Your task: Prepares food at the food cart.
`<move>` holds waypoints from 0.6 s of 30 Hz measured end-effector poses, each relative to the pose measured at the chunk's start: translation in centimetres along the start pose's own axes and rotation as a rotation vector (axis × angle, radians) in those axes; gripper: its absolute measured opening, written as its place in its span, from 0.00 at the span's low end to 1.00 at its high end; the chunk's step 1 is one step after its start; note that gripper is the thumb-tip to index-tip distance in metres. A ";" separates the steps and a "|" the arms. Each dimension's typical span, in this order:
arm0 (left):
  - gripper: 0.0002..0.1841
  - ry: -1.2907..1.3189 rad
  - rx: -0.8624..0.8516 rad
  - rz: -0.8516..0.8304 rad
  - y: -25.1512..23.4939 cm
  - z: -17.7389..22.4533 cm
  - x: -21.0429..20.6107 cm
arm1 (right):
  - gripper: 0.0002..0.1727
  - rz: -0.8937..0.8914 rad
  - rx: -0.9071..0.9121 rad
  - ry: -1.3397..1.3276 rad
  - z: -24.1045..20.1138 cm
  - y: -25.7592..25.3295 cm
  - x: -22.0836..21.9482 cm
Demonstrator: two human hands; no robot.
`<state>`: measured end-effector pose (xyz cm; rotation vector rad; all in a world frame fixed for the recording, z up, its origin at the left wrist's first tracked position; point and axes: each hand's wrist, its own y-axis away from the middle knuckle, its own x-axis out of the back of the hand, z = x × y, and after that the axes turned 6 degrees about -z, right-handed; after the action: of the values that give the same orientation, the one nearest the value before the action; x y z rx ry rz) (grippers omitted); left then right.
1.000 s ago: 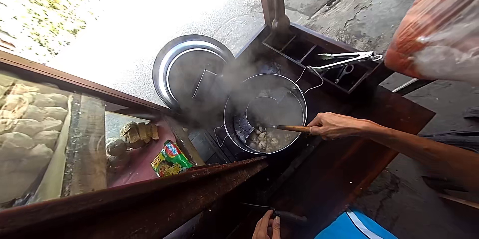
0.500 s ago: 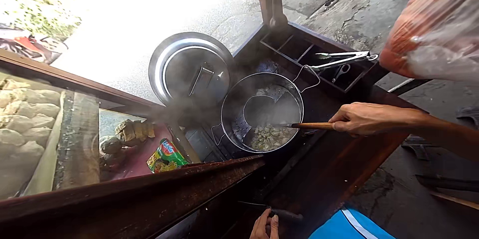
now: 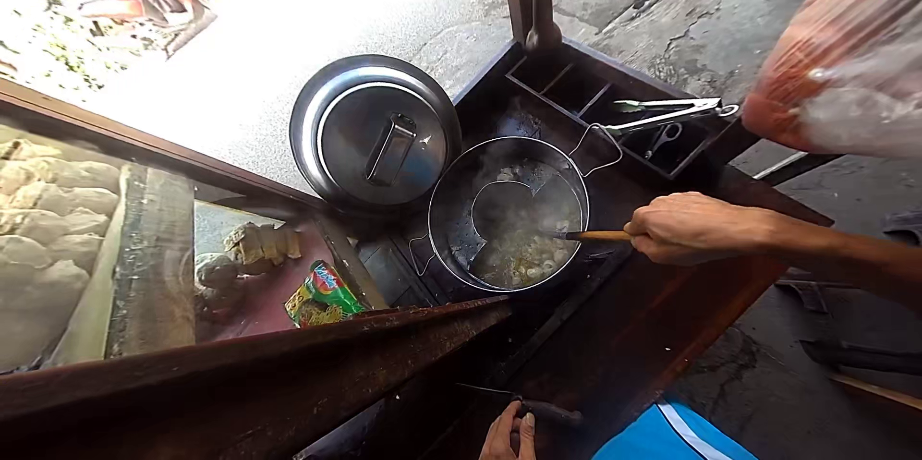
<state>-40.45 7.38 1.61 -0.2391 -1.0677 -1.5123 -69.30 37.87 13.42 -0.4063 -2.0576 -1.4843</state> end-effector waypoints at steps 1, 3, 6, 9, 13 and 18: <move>0.18 -0.001 0.004 -0.001 0.0 0.0 0.0 | 0.15 -0.021 -0.004 -0.025 0.1 -0.1 0.6; 0.18 0.001 0.004 0.004 0.0 0.0 0.0 | 0.17 -0.071 -0.007 -0.091 0.5 -0.5 1.6; 0.18 0.008 -0.004 0.013 0.0 0.0 -0.1 | 0.23 -0.145 -0.017 -0.241 1.6 -1.2 2.5; 0.18 0.007 0.003 0.011 0.0 0.0 -0.1 | 0.21 -0.194 -0.034 -0.459 2.9 -1.1 2.7; 0.18 0.010 0.007 0.016 0.2 -0.3 -0.2 | 0.22 -0.212 -0.008 -0.650 4.7 -0.2 1.9; 0.18 0.008 0.018 -0.007 0.1 -0.1 0.0 | 0.23 -0.203 0.010 -0.797 6.2 1.4 0.3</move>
<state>-40.28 7.30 1.59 -0.2173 -1.0765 -1.5086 -70.40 44.14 13.28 -0.9231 -2.7782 -1.5815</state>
